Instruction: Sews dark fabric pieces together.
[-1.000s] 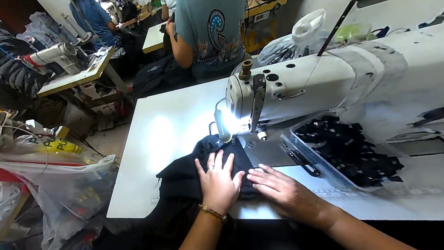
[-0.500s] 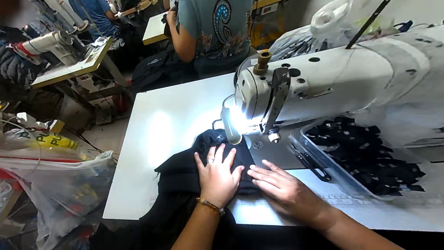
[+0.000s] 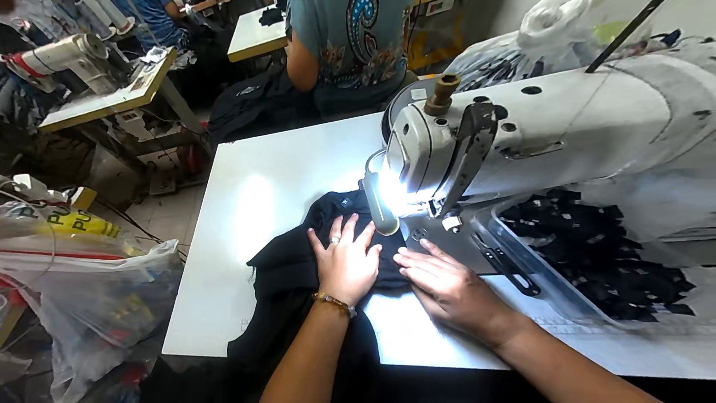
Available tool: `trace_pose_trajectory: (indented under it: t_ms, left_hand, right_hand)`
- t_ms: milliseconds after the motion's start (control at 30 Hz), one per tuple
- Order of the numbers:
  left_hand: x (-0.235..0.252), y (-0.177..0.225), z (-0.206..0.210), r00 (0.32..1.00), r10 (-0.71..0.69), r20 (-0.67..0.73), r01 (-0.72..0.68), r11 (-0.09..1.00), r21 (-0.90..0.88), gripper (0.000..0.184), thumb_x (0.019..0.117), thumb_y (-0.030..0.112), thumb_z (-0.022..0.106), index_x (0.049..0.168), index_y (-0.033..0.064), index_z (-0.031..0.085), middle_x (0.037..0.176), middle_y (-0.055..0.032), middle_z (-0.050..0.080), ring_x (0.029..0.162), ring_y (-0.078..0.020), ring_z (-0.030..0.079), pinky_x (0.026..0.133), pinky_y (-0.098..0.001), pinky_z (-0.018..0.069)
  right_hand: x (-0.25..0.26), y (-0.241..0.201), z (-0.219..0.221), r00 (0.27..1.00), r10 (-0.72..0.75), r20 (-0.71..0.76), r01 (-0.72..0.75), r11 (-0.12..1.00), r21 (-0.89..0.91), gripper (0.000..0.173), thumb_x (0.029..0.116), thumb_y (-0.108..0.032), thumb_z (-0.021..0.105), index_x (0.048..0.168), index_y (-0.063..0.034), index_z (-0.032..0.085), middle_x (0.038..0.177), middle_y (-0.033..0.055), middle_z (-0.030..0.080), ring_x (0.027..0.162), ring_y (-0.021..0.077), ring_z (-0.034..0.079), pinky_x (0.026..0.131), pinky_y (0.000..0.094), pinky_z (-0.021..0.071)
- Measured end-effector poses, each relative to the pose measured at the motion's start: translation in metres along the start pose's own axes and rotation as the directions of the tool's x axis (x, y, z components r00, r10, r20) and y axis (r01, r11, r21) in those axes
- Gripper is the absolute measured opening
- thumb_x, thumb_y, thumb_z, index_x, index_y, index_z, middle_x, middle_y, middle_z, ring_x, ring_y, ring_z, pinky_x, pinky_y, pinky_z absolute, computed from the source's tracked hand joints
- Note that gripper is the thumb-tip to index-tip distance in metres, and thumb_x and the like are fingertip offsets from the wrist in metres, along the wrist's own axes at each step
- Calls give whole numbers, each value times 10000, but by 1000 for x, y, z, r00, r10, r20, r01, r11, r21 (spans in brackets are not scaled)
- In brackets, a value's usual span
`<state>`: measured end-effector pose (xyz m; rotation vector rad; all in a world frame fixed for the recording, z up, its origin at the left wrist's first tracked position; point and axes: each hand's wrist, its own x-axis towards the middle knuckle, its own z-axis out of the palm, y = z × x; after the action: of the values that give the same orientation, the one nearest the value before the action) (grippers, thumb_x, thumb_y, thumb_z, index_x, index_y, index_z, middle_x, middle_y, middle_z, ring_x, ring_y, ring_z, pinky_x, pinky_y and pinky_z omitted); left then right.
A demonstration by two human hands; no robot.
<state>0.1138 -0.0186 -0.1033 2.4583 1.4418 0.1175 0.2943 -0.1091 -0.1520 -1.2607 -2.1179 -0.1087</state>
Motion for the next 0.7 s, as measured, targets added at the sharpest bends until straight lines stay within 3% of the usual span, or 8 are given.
trace_pose_trajectory:
  t_ms: [100, 167, 233, 300, 400, 600, 667, 700]
  left_hand:
    - [6, -7, -9, 998, 56, -16, -57, 997, -51, 480, 1088, 421, 420, 1552, 308, 476, 1660, -5, 364, 1586, -316, 156, 1159, -773, -25]
    - [4, -18, -12, 989, 132, -66, -139, 985, -106, 446, 1083, 423, 448, 1472, 256, 587, 1591, -16, 474, 1570, -304, 225, 1171, -763, -15]
    - [-3, -36, -13, 955, 245, -167, -261, 962, -84, 385, 1052, 427, 519, 1220, 167, 746, 1365, -38, 670, 1466, -299, 434, 1195, -740, 98]
    - [-13, -56, -20, 890, 401, -215, -394, 916, 74, 386, 1015, 444, 567, 960, 114, 760, 1051, -68, 727, 1245, -313, 616, 1172, -710, 260]
    - [-36, -64, -39, 791, 562, -242, -532, 827, 182, 335, 953, 417, 658, 778, 133, 689, 769, -26, 634, 990, -279, 650, 1160, -648, 321]
    - [-69, 8, -50, 728, 647, -226, -683, 711, -167, 246, 951, 319, 694, 766, 159, 719, 733, 53, 659, 855, -96, 660, 1179, -473, 356]
    - [-66, 19, -26, 804, 516, -297, -591, 750, -298, 227, 992, 294, 626, 875, 135, 738, 898, 23, 702, 999, -125, 665, 1161, -540, 374]
    - [-65, 21, -14, 861, 417, -292, -495, 819, -290, 254, 1028, 313, 552, 1018, 136, 735, 1064, 14, 718, 1178, -146, 633, 1199, -604, 292]
  right_hand:
    - [11, 2, 4, 1000, 23, -21, -23, 1000, -1, 287, 886, -115, 505, 881, 9, 764, 1116, 152, 759, 1178, 320, 693, 1102, 543, 460]
    - [15, 3, 6, 999, 35, -26, -35, 999, -2, 281, 893, -106, 502, 878, 13, 756, 1126, 158, 755, 1184, 321, 689, 1104, 544, 459]
    - [15, 4, 8, 999, 40, -35, -41, 999, -5, 274, 894, -98, 502, 885, 16, 751, 1132, 159, 753, 1186, 314, 690, 1106, 540, 460]
    - [15, 5, 9, 998, 43, -36, -43, 999, 4, 261, 886, -87, 513, 880, 16, 752, 1111, 156, 757, 1178, 314, 693, 1109, 542, 458]
    - [16, 3, 9, 998, 50, -37, -49, 999, 17, 226, 871, -67, 539, 864, 21, 747, 1078, 161, 758, 1168, 327, 694, 1104, 557, 460]
    - [23, 0, 4, 999, -46, -26, 46, 999, 19, 212, 845, -47, 577, 939, 22, 754, 1018, 198, 753, 1042, 378, 729, 1056, 639, 464]
    - [12, -8, -4, 993, -110, -32, 111, 993, 49, 226, 917, -123, 561, 944, 8, 744, 974, 158, 744, 1004, 309, 729, 1077, 566, 476]
    - [3, -12, -8, 990, -139, -31, 141, 989, 49, 236, 932, -130, 547, 947, 2, 742, 1003, 152, 752, 1050, 296, 725, 1090, 532, 481]
